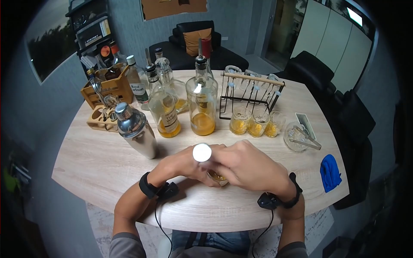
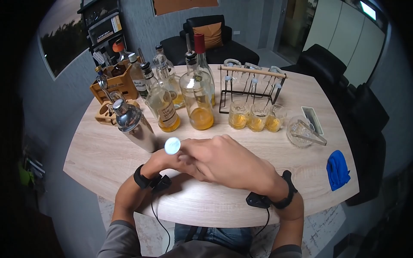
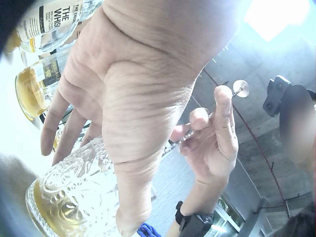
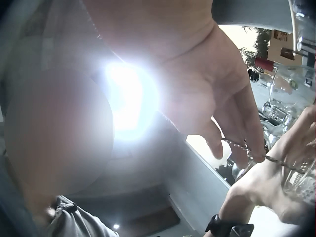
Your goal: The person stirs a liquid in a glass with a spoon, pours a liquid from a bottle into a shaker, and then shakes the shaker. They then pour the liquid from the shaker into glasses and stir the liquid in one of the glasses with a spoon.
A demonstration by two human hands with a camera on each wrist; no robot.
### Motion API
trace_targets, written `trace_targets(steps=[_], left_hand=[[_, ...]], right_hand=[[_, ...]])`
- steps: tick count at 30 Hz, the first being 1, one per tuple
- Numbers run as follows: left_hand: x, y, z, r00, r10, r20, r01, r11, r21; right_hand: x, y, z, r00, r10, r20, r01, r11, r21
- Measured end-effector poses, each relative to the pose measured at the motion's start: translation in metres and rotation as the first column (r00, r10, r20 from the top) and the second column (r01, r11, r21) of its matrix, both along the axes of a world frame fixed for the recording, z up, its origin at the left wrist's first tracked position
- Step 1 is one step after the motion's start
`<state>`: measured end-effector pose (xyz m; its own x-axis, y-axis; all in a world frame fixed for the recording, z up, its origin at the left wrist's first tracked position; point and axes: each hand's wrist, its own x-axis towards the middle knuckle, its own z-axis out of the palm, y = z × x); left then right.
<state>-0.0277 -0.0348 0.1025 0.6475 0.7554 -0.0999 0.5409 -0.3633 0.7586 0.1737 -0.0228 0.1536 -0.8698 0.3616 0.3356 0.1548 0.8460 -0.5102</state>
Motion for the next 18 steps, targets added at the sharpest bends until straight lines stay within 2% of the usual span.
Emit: trace_targets(steps=[1,2,3,4,5,7,8,10,11,12,13,15,17,18], left_hand=[[0.001,-0.001,-0.004,1.0,-0.001,-0.001,0.001,1.0,0.001],[0.002,-0.003,-0.015,0.992,0.027,-0.123,-0.01,0.99,0.137],[0.002,-0.002,-0.027,0.969,0.07,-0.239,-0.003,0.962,0.271],[-0.002,0.005,-0.043,0.987,0.026,-0.158,0.049,0.891,0.451],[-0.001,0.005,-0.037,0.987,0.027,-0.158,0.048,0.891,0.452],[0.004,0.004,-0.014,0.934,0.013,-0.357,0.031,0.992,0.12],[0.005,0.003,-0.007,0.935,0.013,-0.355,0.031,0.993,0.118],[0.006,0.002,0.002,0.973,0.001,-0.229,-0.025,0.995,-0.101],[0.004,0.0,0.0,0.973,0.0,-0.229,-0.024,0.994,-0.102],[0.0,-0.003,-0.006,1.0,0.01,0.014,-0.011,0.998,0.057],[-0.004,-0.004,-0.01,0.967,-0.02,0.255,-0.037,0.976,0.214],[-0.006,0.0,-0.022,0.968,-0.04,0.248,-0.024,0.969,0.247],[-0.003,0.003,-0.037,1.0,-0.026,0.011,0.024,0.989,0.144],[-0.002,0.003,-0.037,1.0,-0.025,0.01,0.024,0.989,0.145]], right_hand=[[0.0,0.003,-0.003,0.998,-0.066,0.022,0.066,0.998,0.008],[-0.001,0.005,-0.005,0.998,-0.066,0.021,0.066,0.998,0.009],[-0.002,0.008,-0.006,0.992,-0.108,-0.058,0.107,0.994,-0.026],[-0.003,0.009,-0.007,0.979,-0.151,-0.134,0.144,0.988,-0.063],[-0.001,0.01,-0.005,0.98,-0.151,-0.134,0.143,0.988,-0.063],[0.004,0.009,0.002,0.989,-0.148,-0.019,0.144,0.981,-0.131],[0.006,0.008,0.003,0.989,-0.147,-0.017,0.144,0.981,-0.133],[0.009,0.004,0.005,0.999,-0.001,0.048,0.005,0.997,-0.077],[0.008,0.002,0.005,0.999,-0.002,0.048,0.006,0.997,-0.078],[0.005,-0.001,0.006,0.998,0.052,0.025,-0.051,0.998,-0.036],[0.001,-0.003,0.005,0.994,0.106,0.005,-0.106,0.994,0.008],[-0.001,-0.003,0.003,0.996,0.091,-0.012,-0.091,0.996,0.017],[-0.002,-0.001,0.0,1.0,-0.01,-0.001,0.01,1.0,-0.012],[-0.002,0.001,-0.001,1.0,-0.01,-0.002,0.01,1.0,-0.01]])
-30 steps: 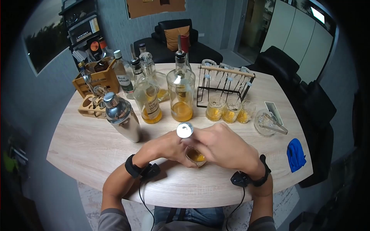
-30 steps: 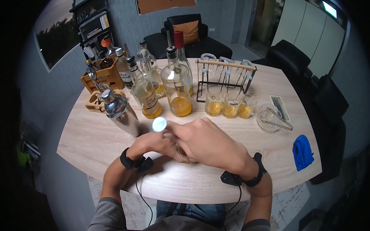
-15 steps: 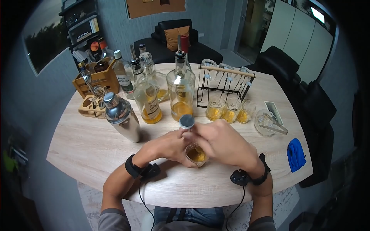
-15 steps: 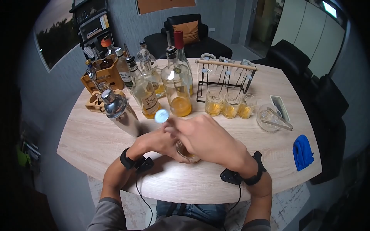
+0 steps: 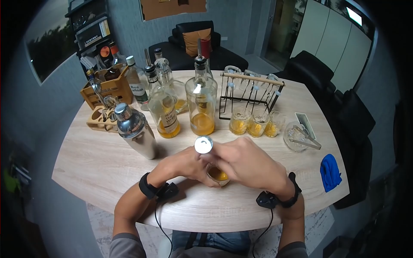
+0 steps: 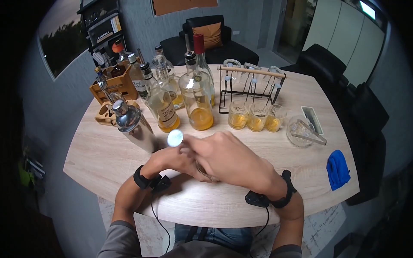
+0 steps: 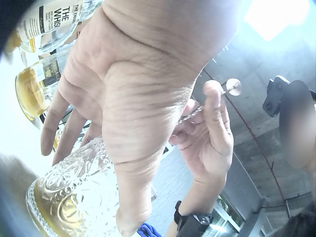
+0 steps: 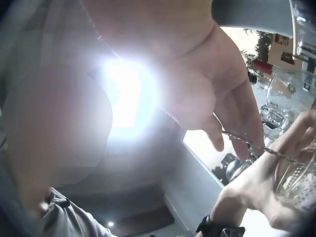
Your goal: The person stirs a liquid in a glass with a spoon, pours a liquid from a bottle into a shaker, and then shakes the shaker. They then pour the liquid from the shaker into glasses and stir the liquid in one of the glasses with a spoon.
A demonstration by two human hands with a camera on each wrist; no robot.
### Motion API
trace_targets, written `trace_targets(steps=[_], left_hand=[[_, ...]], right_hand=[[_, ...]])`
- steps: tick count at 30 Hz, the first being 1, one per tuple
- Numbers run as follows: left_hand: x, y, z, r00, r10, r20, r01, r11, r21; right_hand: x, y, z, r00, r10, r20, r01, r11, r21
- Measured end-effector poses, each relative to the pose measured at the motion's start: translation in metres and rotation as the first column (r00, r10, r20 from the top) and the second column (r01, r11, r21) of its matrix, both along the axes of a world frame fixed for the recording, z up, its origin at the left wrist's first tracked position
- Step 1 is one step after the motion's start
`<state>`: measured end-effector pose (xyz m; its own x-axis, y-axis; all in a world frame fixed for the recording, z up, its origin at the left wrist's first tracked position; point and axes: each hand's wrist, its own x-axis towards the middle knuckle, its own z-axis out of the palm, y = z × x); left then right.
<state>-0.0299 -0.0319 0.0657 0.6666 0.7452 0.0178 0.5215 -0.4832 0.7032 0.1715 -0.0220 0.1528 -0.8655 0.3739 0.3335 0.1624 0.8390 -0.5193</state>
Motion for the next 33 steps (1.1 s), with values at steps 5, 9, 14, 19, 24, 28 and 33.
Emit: trace_targets(steps=[5,9,14,19,24,28,33], left_hand=[[0.013,-0.008,0.05,0.936,0.102,-0.338,-0.167,0.971,-0.169],[-0.002,0.002,0.014,0.984,-0.038,0.174,0.018,0.993,0.117],[0.002,-0.002,0.026,0.999,0.01,0.042,-0.008,0.998,-0.065],[0.006,-0.005,0.018,0.978,0.085,-0.19,-0.032,0.963,0.266],[-0.002,-0.001,0.016,0.984,-0.073,0.161,0.035,0.974,0.225],[-0.007,0.013,0.007,0.981,-0.183,0.058,0.177,0.98,0.095],[0.003,-0.005,0.011,0.974,0.096,-0.207,-0.07,0.989,0.132]], right_hand=[[0.008,0.003,0.006,0.986,-0.095,0.134,0.104,0.993,-0.063],[0.002,-0.006,0.006,0.998,0.061,-0.031,-0.06,0.998,0.037],[-0.003,-0.003,-0.006,0.997,-0.003,-0.076,0.006,0.999,0.039],[0.004,0.001,0.004,0.985,-0.171,0.011,0.171,0.984,-0.051],[0.003,-0.004,0.003,0.996,0.076,-0.036,-0.074,0.996,0.054],[-0.003,-0.005,-0.002,0.985,0.112,-0.134,-0.099,0.99,0.099],[-0.002,0.005,-0.004,0.986,-0.139,-0.092,0.132,0.988,-0.081]])
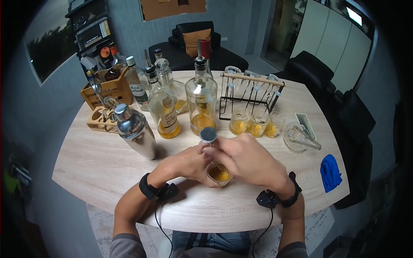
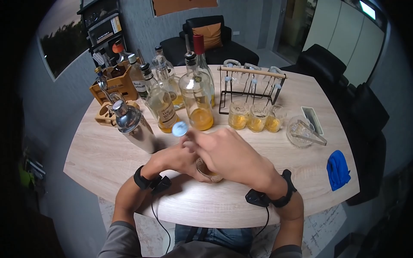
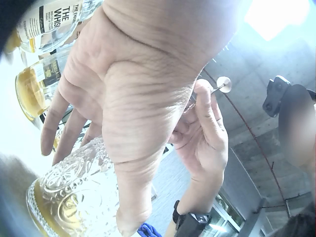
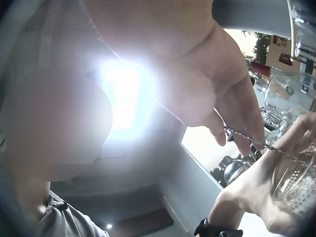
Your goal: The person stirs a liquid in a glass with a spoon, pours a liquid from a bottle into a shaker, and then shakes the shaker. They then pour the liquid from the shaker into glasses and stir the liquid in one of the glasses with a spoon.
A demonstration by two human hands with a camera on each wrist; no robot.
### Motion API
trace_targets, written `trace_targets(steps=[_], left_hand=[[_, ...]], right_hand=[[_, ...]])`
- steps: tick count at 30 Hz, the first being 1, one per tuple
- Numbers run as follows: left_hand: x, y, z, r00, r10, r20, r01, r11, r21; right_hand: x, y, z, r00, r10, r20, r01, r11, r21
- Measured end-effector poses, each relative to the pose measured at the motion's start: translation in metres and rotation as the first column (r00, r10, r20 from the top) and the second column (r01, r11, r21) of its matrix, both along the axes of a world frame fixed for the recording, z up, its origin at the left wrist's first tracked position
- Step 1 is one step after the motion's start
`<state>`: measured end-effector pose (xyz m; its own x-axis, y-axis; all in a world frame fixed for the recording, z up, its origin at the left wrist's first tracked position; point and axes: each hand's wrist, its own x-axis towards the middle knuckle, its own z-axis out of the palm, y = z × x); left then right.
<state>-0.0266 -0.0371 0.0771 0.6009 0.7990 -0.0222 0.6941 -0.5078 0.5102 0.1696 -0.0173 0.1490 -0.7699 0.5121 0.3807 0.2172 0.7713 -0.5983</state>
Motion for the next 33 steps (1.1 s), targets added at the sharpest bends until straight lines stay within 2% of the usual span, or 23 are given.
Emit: trace_targets(steps=[2,5,6,7,8,10,11,12,14,15,16,17,20,21,23,24,26,27,29,30,31,32,33], left_hand=[[-0.002,0.006,-0.01,0.997,-0.05,0.056,0.046,0.996,0.072],[-0.002,0.006,-0.005,0.995,-0.094,0.026,0.088,0.982,0.168],[0.0,0.003,0.013,0.998,-0.038,0.046,0.041,0.997,-0.072],[0.002,0.001,0.023,0.998,0.021,0.051,-0.005,0.952,-0.307],[0.0,-0.002,0.024,0.999,0.021,0.05,-0.004,0.952,-0.307],[-0.006,-0.01,0.023,0.875,-0.042,0.483,0.062,0.998,-0.026],[-0.006,-0.006,0.022,0.92,-0.098,0.379,0.096,0.995,0.025],[-0.004,-0.003,0.021,0.92,-0.099,0.378,0.096,0.995,0.026],[0.001,0.003,0.018,0.999,0.043,-0.007,-0.043,0.927,-0.372],[0.0,0.004,0.008,0.999,0.044,-0.008,-0.043,0.928,-0.371],[-0.001,0.002,-0.006,1.0,-0.001,0.016,0.002,0.998,-0.061],[-0.001,0.001,-0.012,0.998,-0.05,0.024,0.042,0.966,0.256],[-0.002,0.007,-0.014,0.997,-0.06,0.057,0.051,0.987,0.153],[0.001,0.005,0.001,0.996,-0.06,0.058,0.051,0.987,0.151],[0.009,-0.003,0.036,0.993,0.108,-0.049,-0.117,0.952,-0.283],[0.007,-0.002,0.032,0.993,0.107,-0.05,-0.117,0.952,-0.284],[-0.001,-0.002,0.022,0.949,0.047,0.313,0.043,0.961,-0.274],[-0.004,-0.005,0.024,0.949,0.046,0.312,0.043,0.961,-0.273],[-0.006,-0.011,0.031,0.886,-0.006,0.464,0.095,0.981,-0.168],[-0.005,-0.009,0.023,0.886,-0.007,0.464,0.095,0.981,-0.167],[-0.005,-0.004,0.007,0.94,0.03,0.339,0.033,0.983,-0.179],[-0.004,-0.002,-0.002,0.976,0.07,0.208,-0.032,0.983,-0.181],[-0.003,-0.002,-0.009,0.976,0.071,0.207,-0.033,0.983,-0.18]], right_hand=[[0.002,0.001,0.001,0.999,-0.026,-0.022,0.026,0.999,-0.031],[0.007,-0.003,0.013,0.996,0.0,0.092,-0.002,1.0,0.021],[0.008,-0.005,0.016,0.986,0.057,0.155,-0.059,0.998,0.009],[0.009,-0.006,0.017,0.97,0.114,0.215,-0.115,0.993,-0.006],[0.008,-0.008,0.015,0.97,0.113,0.215,-0.115,0.993,-0.007],[0.004,-0.011,0.009,0.978,0.199,0.063,-0.204,0.976,0.075],[0.002,-0.011,0.005,0.978,0.199,0.063,-0.203,0.976,0.075],[0.0,-0.009,0.001,0.985,0.17,0.026,-0.172,0.982,0.077],[-0.001,-0.006,-0.003,0.99,0.141,-0.012,-0.14,0.987,0.079],[0.0,-0.003,-0.003,0.997,0.076,0.016,-0.077,0.994,0.074],[0.0,-0.001,-0.002,0.999,0.011,0.045,-0.014,0.997,0.07],[0.001,-0.001,0.0,0.999,0.012,0.045,-0.015,0.997,0.071],[0.008,-0.003,0.011,0.996,-0.035,0.086,0.034,0.999,0.007],[0.01,-0.004,0.013,0.988,-0.006,0.151,0.009,1.0,-0.021],[0.01,-0.005,0.015,0.976,0.025,0.215,-0.014,0.999,-0.052],[0.009,-0.007,0.015,0.979,0.067,0.191,-0.058,0.997,-0.051],[0.006,-0.009,0.011,0.98,0.109,0.167,-0.102,0.994,-0.048],[0.003,-0.01,0.005,0.987,0.127,0.1,-0.126,0.992,-0.019],[0.001,-0.01,0.004,0.989,0.146,0.034,-0.146,0.989,0.012],[0.001,-0.009,0.006,0.988,0.129,0.082,-0.128,0.992,-0.013],[0.0,-0.008,0.008,0.985,0.113,0.13,-0.109,0.993,-0.038],[0.0,-0.006,0.006,0.985,0.113,0.129,-0.109,0.993,-0.037],[0.001,-0.002,0.001,0.994,0.078,0.075,-0.076,0.997,-0.025]])
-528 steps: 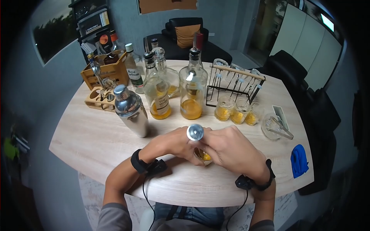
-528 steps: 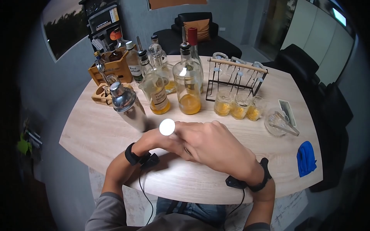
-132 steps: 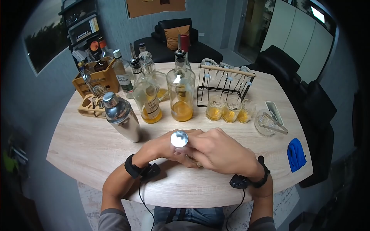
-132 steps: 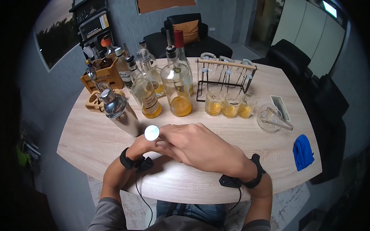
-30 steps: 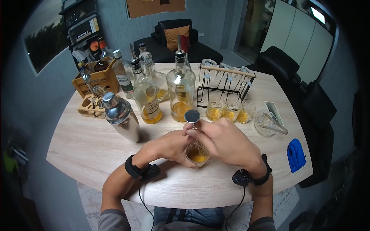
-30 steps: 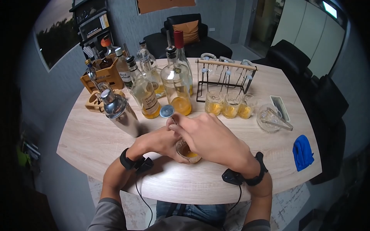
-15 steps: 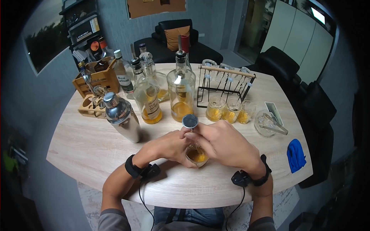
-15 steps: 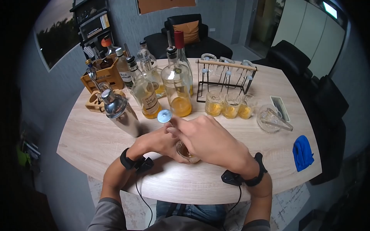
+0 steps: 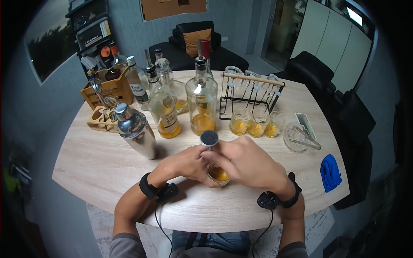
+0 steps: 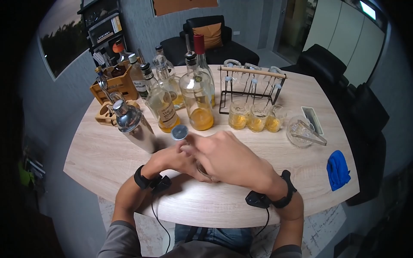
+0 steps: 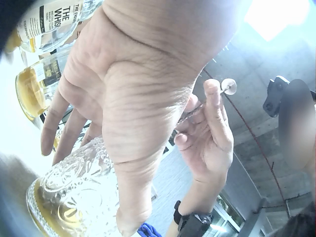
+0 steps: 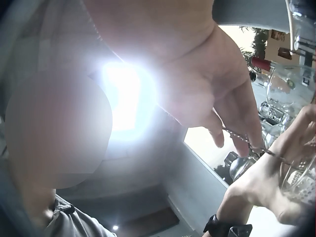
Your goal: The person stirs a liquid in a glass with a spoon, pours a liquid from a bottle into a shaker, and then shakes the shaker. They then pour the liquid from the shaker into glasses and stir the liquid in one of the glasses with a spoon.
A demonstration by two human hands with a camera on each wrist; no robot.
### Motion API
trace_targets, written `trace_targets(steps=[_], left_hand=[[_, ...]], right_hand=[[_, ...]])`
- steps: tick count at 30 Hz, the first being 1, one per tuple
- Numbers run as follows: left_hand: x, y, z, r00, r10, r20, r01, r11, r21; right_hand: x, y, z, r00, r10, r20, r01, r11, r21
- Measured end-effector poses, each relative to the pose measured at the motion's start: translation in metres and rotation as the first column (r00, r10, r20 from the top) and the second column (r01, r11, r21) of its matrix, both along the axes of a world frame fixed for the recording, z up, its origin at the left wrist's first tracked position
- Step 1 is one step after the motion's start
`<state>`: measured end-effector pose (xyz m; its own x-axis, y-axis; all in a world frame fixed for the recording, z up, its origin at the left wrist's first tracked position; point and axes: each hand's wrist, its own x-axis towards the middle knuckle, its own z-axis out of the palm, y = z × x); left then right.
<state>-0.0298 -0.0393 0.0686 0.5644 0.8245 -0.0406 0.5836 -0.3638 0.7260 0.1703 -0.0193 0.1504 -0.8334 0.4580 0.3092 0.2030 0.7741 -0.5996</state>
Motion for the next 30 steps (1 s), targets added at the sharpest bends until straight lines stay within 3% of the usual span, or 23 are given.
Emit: trace_targets(steps=[1,2,3,5,6,8,9,11,12,13,15,16,18,19,21,23,25,27,28,30], left_hand=[[0.001,0.0,-0.004,0.998,-0.01,-0.068,0.027,0.967,0.254],[0.002,0.0,-0.006,0.991,-0.003,-0.136,0.069,0.87,0.488],[0.002,0.003,-0.007,0.991,-0.001,-0.135,0.067,0.87,0.489],[0.001,0.011,-0.006,0.985,-0.068,-0.156,0.109,0.957,0.269],[0.004,0.009,0.009,0.986,-0.067,-0.155,0.107,0.957,0.268],[0.01,-0.001,0.041,0.979,0.02,-0.202,-0.034,0.997,-0.065],[0.009,-0.001,0.04,0.979,0.02,-0.201,-0.034,0.997,-0.065],[0.003,-0.001,0.037,0.999,-0.028,-0.023,0.025,0.991,-0.131],[-0.004,0.001,0.02,0.981,-0.101,0.165,0.1,0.995,0.014],[-0.009,0.005,0.01,0.981,-0.102,0.164,0.101,0.995,0.014],[-0.014,0.008,0.0,0.953,-0.26,0.158,0.204,0.931,0.302],[-0.011,0.006,-0.003,0.953,-0.261,0.157,0.205,0.931,0.302],[0.0,0.002,-0.008,0.974,-0.01,-0.225,0.105,0.905,0.413],[0.002,0.006,-0.005,0.974,-0.01,-0.225,0.104,0.905,0.413],[0.003,0.014,0.004,0.977,-0.112,-0.179,0.117,0.993,0.017],[0.004,0.01,0.009,0.966,-0.091,-0.241,0.115,0.989,0.088],[0.007,0.003,0.024,0.952,-0.067,-0.3,0.119,0.98,0.159],[0.01,-0.002,0.051,0.973,-0.024,-0.228,-0.02,0.982,-0.189],[0.006,-0.002,0.046,0.973,-0.024,-0.228,-0.02,0.982,-0.189],[-0.007,0.001,0.025,0.976,-0.113,0.186,0.12,0.992,-0.027]], right_hand=[[0.001,0.003,-0.002,0.998,-0.034,-0.055,0.035,0.999,0.006],[0.002,0.003,-0.002,0.998,-0.033,-0.054,0.033,0.999,0.006],[0.003,0.003,-0.001,0.996,-0.059,-0.066,0.06,0.998,0.015],[0.006,0.002,0.003,0.993,-0.085,-0.077,0.087,0.996,0.023],[0.008,0.001,0.008,0.996,-0.084,0.007,0.084,0.996,-0.012],[0.009,-0.003,0.014,0.993,-0.078,0.093,0.083,0.995,-0.047],[0.009,-0.005,0.017,0.995,-0.024,0.099,0.028,0.999,-0.038],[0.007,-0.008,0.015,0.994,0.029,0.105,-0.026,0.999,-0.029],[0.004,-0.008,0.01,0.998,0.051,0.042,-0.049,0.998,-0.028],[0.001,-0.007,0.005,0.997,0.072,-0.022,-0.072,0.997,-0.024],[-0.002,-0.001,-0.004,0.999,0.042,-0.035,-0.043,0.998,-0.036],[-0.003,0.001,-0.006,0.999,0.012,-0.047,-0.015,0.999,-0.049],[-0.003,0.003,-0.005,0.995,-0.031,-0.091,0.027,0.999,-0.04],[-0.003,0.004,-0.005,0.988,-0.072,-0.134,0.068,0.997,-0.034],[0.003,0.003,0.003,0.991,-0.113,-0.075,0.111,0.994,-0.022],[0.008,0.001,0.008,0.988,-0.154,-0.016,0.154,0.988,-0.009],[0.012,-0.001,0.011,0.995,-0.043,0.088,0.042,0.999,0.01],[0.009,-0.006,0.015,0.997,0.019,0.077,-0.018,1.0,-0.015],[0.007,-0.007,0.016,0.995,0.08,0.063,-0.078,0.996,-0.039],[0.004,-0.006,0.012,0.994,0.072,0.082,-0.067,0.996,-0.058]])
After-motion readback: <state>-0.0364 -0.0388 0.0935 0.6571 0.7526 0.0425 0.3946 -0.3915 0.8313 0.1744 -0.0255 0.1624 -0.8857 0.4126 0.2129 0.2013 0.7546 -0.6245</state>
